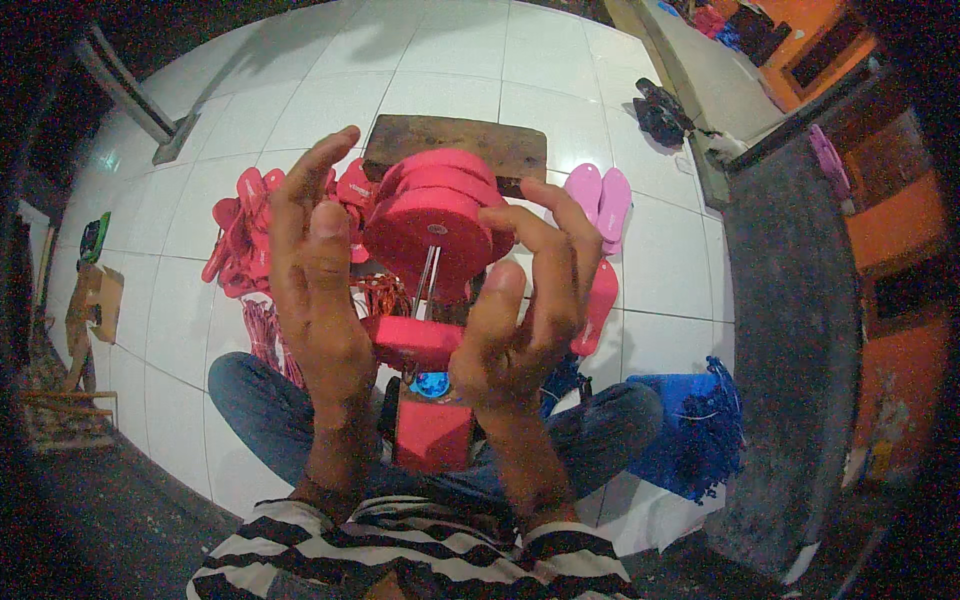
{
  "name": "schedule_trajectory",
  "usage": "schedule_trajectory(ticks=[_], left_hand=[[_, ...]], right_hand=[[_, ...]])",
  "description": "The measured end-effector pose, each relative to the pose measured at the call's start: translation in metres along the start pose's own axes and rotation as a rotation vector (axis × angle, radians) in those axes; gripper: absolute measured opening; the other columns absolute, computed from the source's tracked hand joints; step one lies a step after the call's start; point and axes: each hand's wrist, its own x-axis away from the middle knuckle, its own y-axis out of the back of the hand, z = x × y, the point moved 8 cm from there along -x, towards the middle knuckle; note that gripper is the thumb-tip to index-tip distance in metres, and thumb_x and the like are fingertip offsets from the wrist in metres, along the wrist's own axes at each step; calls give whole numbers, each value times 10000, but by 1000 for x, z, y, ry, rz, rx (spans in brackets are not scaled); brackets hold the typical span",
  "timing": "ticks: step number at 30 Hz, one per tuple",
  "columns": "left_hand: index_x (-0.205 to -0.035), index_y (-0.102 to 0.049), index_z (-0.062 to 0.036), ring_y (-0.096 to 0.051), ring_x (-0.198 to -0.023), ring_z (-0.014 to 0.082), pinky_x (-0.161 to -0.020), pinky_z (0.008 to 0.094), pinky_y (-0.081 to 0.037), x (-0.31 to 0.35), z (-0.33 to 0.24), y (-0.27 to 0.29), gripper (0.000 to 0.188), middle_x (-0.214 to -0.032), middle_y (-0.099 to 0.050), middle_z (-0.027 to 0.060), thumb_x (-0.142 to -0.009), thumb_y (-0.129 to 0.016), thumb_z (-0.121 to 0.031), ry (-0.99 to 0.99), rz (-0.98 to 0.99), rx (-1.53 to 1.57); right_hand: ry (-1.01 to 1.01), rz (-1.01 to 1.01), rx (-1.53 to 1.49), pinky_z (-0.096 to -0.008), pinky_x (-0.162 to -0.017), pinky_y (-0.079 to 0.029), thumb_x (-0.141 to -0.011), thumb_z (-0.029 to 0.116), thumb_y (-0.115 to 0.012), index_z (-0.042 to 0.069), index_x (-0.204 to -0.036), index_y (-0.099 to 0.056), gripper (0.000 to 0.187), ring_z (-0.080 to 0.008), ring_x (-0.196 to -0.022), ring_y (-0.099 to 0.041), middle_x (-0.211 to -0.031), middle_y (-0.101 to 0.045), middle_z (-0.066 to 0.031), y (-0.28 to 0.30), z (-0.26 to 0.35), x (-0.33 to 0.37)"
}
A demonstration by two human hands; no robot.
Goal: The person assembles flip-flops by using a mounting tool to pull straps through the holes of pink soles, handling them one at a time and placing them on the floor.
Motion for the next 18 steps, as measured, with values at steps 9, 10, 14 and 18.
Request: schedule_trajectory(ticks=[9, 10, 14, 18], left_hand=[[-1158, -511, 32, -491, -1132, 303, -976, 375, -358, -8, -2, -1, 311, -1233, -492, 214, -911, -498, -156, -84, 12, -21], [-1151, -513, 33, -492, -1127, 304, -972, 376, -361, -8, -2, -1, 307, -1230, -492, 215, -909, -499, -154, -84, 4, -23], [-1122, -524, 24, -508, -1079, 292, -936, 376, -383, -11, 7, -5, 284, -1195, -511, 196, -903, -502, -155, -115, -82, -89], [-1090, -543, 13, -533, -976, 238, -863, 343, -407, -28, 32, -18, 254, -1085, -556, 151, -923, -469, -163, -51, -180, -148]], right_hand=[[38, 32, 29, -414, -956, -372, -883, 334, -318, -26, -967, -600, 465, -323, -1093, -513, -1160, -545, -227, 0, 9, -10], [49, 37, 18, -415, -956, -372, -883, 331, -319, -27, -965, -601, 463, -323, -1093, -514, -1151, -550, -226, 1, 8, -9], [64, 1, -90, -423, -959, -372, -888, 320, -325, -30, -967, -607, 457, -325, -1099, -513, -1129, -565, -218, -5, -10, -4], [23, -109, -129, -391, -962, -382, -921, 239, -281, -50, -1014, -601, 441, -311, -1112, -514, -1126, -576, -204, -27, -48, -29]])
